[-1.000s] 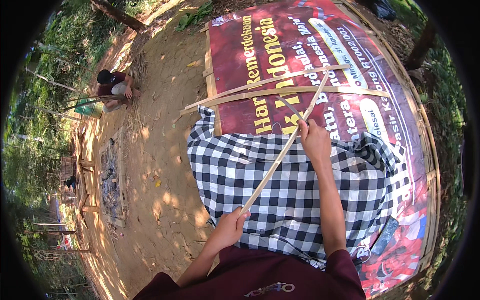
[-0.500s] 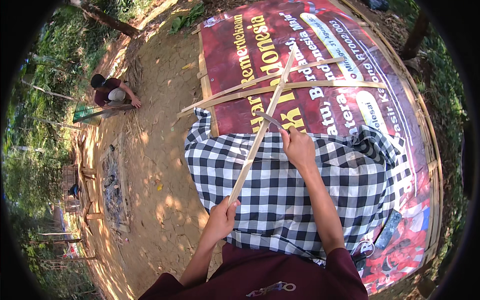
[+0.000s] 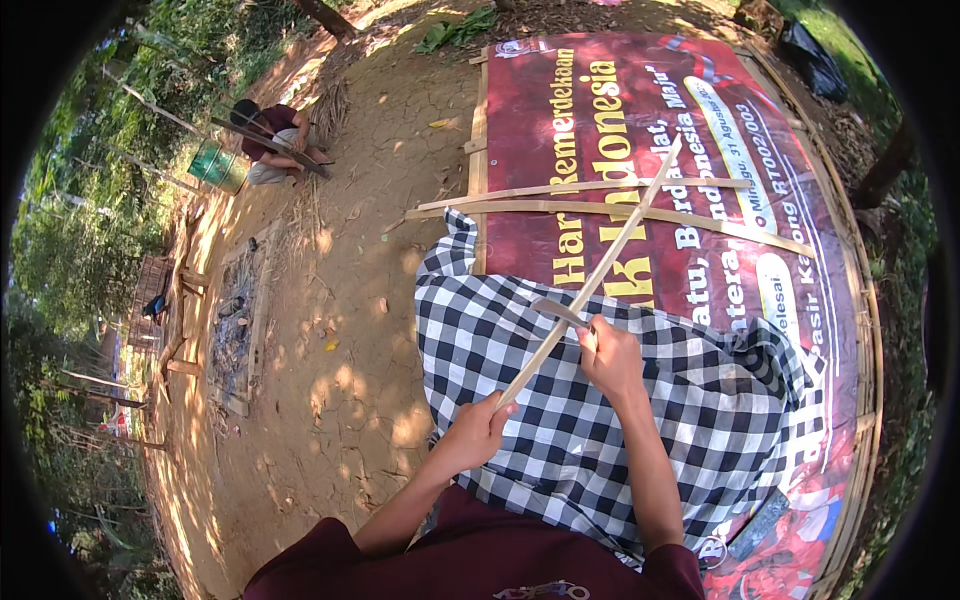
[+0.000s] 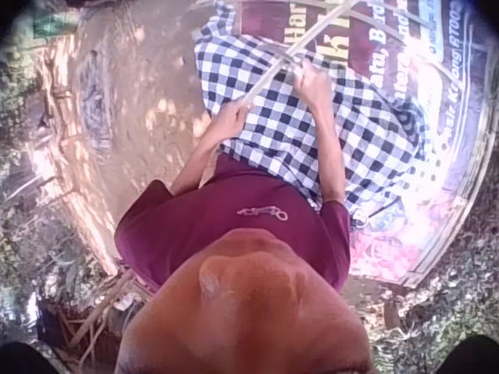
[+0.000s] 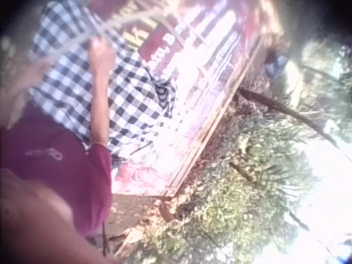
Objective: The person peels and shapes thin strips of wood using a curved blade over a cloth-covered wooden platform.
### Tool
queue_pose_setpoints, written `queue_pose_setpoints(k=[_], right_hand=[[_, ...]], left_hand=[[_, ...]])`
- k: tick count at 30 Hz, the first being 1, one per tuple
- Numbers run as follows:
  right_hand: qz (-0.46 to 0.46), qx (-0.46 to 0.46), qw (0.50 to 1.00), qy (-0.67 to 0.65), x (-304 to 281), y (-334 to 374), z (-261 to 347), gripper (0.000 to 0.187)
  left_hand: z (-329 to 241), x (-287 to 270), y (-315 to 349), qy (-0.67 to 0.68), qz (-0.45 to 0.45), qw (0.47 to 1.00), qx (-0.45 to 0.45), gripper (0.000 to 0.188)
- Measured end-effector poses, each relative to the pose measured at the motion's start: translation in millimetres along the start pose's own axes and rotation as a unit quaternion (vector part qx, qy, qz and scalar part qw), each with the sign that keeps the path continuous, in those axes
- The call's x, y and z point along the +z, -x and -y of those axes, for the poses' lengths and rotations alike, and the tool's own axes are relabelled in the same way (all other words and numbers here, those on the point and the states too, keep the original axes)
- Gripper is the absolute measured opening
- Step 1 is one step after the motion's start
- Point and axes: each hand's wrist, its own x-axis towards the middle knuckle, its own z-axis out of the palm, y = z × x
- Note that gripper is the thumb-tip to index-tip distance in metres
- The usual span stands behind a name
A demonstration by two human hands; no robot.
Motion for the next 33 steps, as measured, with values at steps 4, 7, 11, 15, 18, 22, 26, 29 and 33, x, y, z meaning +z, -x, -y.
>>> queue_pose_setpoints(k=[4,7,11,15,18,22,26,29,33], right_hand=[[-0.071,0.023,0.997,0.021,-8.8,-11.2,-23.5,0.027],[-0.071,0.127,0.988,0.056,-13.8,-13.6,-43.1,0.03],[-0.006,0.008,1.0,0.01,-3.6,3.3,-10.9,0.025],[-0.088,0.142,0.985,0.049,-27.7,-24.1,-38.7,0.033],[-0.095,0.169,0.969,0.153,-44.8,-27.9,-73.7,0.039],[-0.028,0.133,0.988,0.075,-28.5,-3.8,-41.5,0.031],[0.029,-0.037,0.999,0.02,3.6,6.8,-3.5,0.025],[-0.008,-0.008,0.999,0.044,10.9,4.0,-11.8,0.027],[-0.035,0.101,0.979,0.175,-6.8,-9.5,-57.0,0.037]], left_hand=[[-9.8,5.8,5.5,-0.002,0.004,1.0,0.008,0.02],[3.7,8.0,12.6,0.014,0.022,0.999,-0.025,0.019],[0.1,13.7,10.0,0.058,0.025,0.998,-0.003,0.021],[2.3,9.9,14.7,-0.003,0.07,0.997,-0.017,0.023],[10.7,15.7,27.7,0.011,0.149,0.984,-0.093,0.023],[25.5,26.1,24.8,0.05,0.068,0.996,-0.005,0.023],[18.8,16.8,6.0,0.023,0.022,0.999,0.012,0.021],[12.2,6.9,4.4,0.037,0.012,0.999,-0.011,0.021],[13.6,0.4,3.3,0.021,0.019,0.999,-0.021,0.024]])
